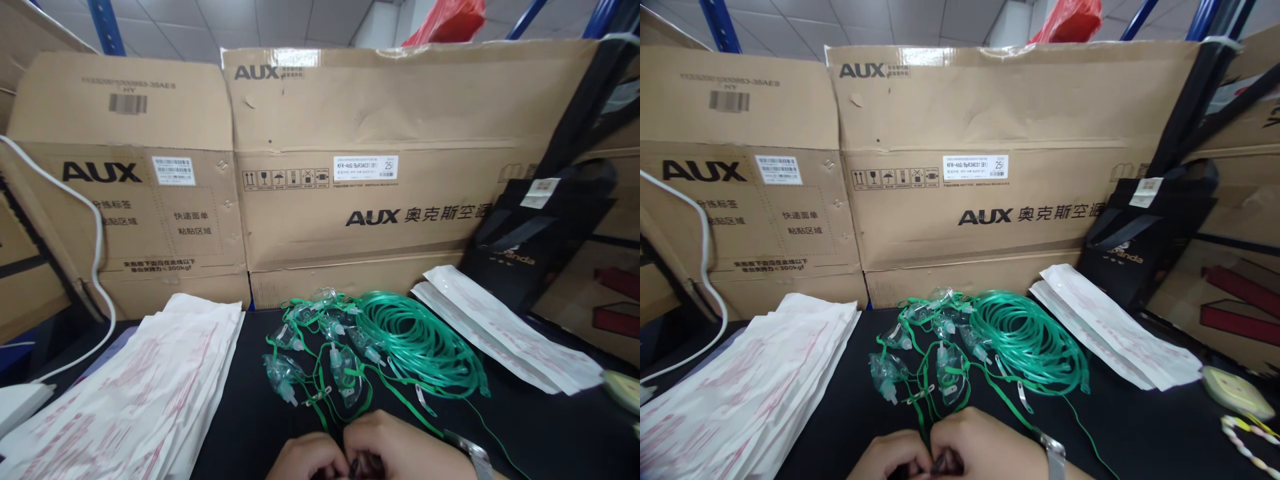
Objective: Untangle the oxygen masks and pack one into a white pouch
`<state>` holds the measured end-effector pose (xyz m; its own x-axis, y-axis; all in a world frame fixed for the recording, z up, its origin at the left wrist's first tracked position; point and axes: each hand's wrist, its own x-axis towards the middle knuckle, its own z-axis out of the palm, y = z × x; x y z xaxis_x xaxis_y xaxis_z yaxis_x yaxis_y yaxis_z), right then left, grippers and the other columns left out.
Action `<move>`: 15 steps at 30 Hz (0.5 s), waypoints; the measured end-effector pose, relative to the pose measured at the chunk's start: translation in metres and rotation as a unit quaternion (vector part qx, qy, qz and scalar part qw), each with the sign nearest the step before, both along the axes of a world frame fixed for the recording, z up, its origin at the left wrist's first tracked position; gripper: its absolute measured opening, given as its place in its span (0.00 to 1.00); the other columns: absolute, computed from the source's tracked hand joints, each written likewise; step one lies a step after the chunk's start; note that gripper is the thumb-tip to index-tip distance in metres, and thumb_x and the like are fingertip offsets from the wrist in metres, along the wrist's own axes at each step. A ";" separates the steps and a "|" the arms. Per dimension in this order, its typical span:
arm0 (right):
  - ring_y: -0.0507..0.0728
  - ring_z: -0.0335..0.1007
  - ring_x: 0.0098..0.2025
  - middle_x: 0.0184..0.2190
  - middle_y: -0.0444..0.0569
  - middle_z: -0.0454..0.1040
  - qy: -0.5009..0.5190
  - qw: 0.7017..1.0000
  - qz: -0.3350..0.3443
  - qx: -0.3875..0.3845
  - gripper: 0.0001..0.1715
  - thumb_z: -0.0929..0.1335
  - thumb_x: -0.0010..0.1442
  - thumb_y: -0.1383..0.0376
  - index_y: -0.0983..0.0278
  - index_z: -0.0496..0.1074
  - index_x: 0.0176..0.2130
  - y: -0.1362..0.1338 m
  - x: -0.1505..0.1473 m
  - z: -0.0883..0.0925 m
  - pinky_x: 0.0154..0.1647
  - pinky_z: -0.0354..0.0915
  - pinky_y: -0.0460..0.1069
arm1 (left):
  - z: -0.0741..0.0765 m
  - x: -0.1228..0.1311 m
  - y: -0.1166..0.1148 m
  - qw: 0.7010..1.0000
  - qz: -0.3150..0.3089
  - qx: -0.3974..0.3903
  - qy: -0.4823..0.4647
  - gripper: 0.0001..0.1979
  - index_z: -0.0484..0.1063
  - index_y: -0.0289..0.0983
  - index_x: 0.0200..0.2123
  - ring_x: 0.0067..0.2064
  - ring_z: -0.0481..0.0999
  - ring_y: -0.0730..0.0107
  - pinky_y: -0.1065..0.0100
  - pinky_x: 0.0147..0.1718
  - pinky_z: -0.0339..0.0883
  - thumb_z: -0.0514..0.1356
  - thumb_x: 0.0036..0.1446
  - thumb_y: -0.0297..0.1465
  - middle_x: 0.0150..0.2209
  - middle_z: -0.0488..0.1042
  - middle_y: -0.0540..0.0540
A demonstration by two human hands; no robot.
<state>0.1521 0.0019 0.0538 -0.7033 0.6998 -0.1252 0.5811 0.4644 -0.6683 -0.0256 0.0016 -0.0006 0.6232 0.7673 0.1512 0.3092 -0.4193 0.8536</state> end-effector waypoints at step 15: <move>0.48 0.58 0.22 0.19 0.40 0.65 -0.021 0.997 -0.013 0.073 0.11 0.70 0.51 0.61 0.65 0.68 0.23 -0.005 -0.003 0.006 0.22 0.52 0.41 | 0.001 -0.001 -0.003 1.000 0.006 0.012 -0.022 0.15 0.73 0.34 0.22 0.25 0.67 0.70 0.73 0.25 0.59 0.54 0.53 0.37 0.21 0.68 0.47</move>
<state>0.1489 -0.0034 0.0595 -0.6814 0.7303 -0.0491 0.6201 0.5403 -0.5688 -0.0268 -0.0011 0.0008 0.6067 0.7702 0.1967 0.2765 -0.4365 0.8562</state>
